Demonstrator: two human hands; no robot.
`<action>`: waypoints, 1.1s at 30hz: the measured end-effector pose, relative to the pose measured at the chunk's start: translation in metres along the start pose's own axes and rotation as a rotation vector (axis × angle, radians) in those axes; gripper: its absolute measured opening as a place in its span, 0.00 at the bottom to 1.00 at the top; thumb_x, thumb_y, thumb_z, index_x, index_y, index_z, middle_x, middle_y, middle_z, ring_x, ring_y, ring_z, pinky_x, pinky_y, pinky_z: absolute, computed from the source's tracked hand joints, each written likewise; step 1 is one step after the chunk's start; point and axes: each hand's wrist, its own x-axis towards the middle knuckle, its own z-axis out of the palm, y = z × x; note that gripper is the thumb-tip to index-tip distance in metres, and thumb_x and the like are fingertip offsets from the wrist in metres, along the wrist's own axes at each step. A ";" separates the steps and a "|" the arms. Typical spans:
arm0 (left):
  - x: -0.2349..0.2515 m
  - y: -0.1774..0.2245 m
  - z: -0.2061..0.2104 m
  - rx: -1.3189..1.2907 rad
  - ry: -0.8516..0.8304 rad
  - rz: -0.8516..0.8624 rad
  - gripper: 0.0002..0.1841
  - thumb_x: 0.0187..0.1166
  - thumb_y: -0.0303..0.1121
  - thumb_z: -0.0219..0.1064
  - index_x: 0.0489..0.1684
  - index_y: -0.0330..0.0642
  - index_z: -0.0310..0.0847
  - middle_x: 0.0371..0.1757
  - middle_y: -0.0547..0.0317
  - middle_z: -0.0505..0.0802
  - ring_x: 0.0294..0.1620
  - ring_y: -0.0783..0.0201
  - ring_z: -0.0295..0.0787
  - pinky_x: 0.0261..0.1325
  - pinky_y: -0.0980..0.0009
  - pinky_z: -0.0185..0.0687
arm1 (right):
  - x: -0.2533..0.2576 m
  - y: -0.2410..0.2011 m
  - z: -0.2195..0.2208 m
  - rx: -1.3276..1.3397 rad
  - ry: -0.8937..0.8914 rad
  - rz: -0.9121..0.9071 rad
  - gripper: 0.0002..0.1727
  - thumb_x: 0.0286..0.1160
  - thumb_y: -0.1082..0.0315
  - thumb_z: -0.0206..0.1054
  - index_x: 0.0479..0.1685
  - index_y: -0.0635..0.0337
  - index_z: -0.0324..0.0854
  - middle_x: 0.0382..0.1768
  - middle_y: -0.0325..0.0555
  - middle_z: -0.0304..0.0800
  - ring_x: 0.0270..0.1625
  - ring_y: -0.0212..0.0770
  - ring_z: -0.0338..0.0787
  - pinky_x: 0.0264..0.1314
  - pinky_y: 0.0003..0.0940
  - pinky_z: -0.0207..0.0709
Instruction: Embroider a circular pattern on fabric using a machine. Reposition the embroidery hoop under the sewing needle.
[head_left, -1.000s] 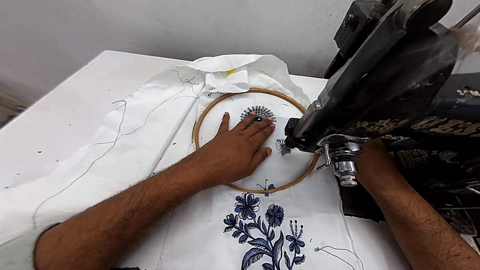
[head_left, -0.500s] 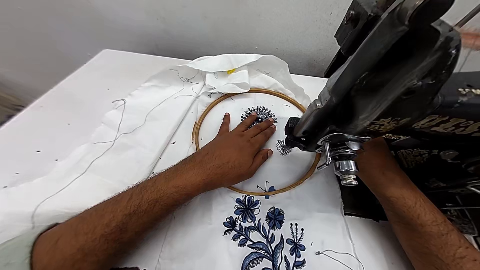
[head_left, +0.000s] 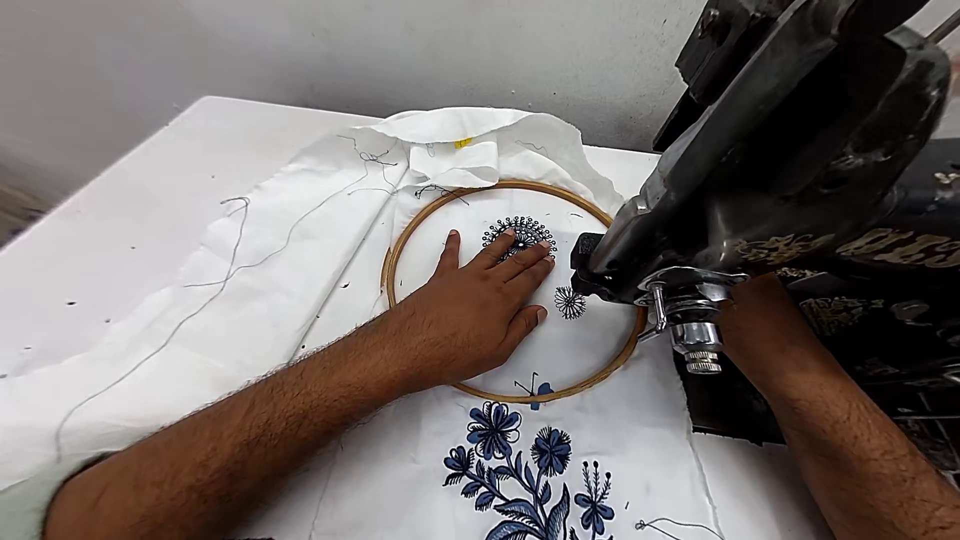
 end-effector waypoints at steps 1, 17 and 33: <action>0.001 0.000 0.002 -0.001 0.010 0.000 0.31 0.94 0.51 0.38 0.92 0.49 0.63 0.93 0.64 0.66 0.96 0.51 0.50 0.84 0.20 0.36 | 0.000 0.000 0.000 -0.001 0.003 0.007 0.12 0.74 0.69 0.69 0.47 0.71 0.83 0.44 0.61 0.87 0.52 0.47 0.86 0.55 0.49 0.75; 0.004 -0.001 0.002 -0.016 0.018 -0.009 0.31 0.94 0.51 0.39 0.91 0.49 0.64 0.93 0.64 0.66 0.96 0.51 0.49 0.85 0.21 0.35 | -0.002 0.006 0.001 -0.050 0.031 -0.048 0.12 0.74 0.68 0.67 0.44 0.71 0.82 0.40 0.62 0.86 0.47 0.50 0.87 0.48 0.51 0.75; 0.006 -0.002 0.003 -0.023 0.025 -0.009 0.30 0.93 0.51 0.40 0.91 0.49 0.65 0.92 0.64 0.67 0.96 0.51 0.51 0.84 0.20 0.35 | -0.002 0.005 0.002 -0.020 0.043 -0.027 0.12 0.74 0.68 0.68 0.46 0.70 0.83 0.42 0.60 0.86 0.49 0.45 0.86 0.51 0.46 0.75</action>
